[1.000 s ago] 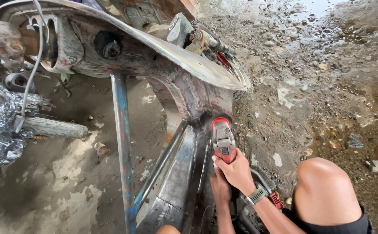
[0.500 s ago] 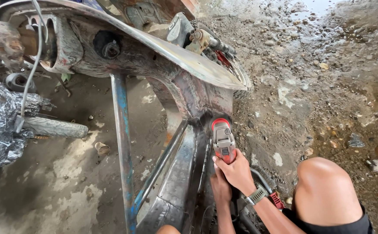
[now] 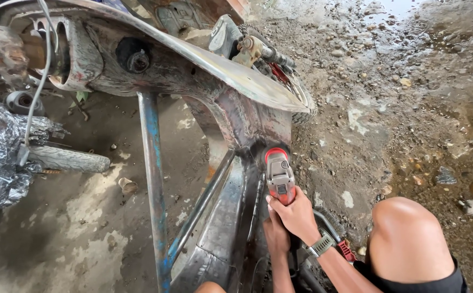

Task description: Using an angle grinder to smooth and clean the metal frame of a motorcycle

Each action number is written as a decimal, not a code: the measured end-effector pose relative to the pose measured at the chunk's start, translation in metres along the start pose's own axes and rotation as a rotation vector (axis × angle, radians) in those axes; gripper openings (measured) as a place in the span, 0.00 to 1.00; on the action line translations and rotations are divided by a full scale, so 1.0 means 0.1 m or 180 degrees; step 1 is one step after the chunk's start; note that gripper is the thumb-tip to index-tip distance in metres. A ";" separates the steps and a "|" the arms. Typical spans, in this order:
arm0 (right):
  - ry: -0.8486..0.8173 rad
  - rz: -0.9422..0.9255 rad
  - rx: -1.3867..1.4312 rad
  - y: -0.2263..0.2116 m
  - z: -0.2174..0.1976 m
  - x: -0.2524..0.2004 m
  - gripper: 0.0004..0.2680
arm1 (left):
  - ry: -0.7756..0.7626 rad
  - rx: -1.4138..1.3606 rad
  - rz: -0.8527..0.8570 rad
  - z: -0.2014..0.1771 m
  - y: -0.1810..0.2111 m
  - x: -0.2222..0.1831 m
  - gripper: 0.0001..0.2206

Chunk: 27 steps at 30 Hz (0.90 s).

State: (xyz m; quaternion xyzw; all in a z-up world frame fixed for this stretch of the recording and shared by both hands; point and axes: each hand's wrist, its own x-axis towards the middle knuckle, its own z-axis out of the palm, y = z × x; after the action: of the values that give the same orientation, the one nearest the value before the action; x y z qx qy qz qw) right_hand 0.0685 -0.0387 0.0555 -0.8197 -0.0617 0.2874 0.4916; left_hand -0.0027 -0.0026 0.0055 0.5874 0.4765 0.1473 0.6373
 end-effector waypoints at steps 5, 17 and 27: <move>0.0022 -0.0056 -0.0045 0.01 0.00 0.01 0.15 | -0.0038 -0.0024 0.0030 0.00 -0.01 0.01 0.32; -0.0037 -0.0184 0.0003 0.02 -0.02 0.03 0.14 | 0.0007 -0.0032 -0.0012 0.03 -0.05 0.04 0.31; -0.0358 -0.0241 -0.0331 0.12 0.01 -0.08 0.16 | 0.0228 -0.0504 0.0252 0.04 -0.18 -0.14 0.28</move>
State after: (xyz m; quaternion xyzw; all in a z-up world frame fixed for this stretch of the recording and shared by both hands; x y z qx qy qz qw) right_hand 0.0595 -0.0471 0.0487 -0.8237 -0.1351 0.3106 0.4546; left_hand -0.0134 -0.0207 -0.0047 0.5479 0.4622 0.2305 0.6581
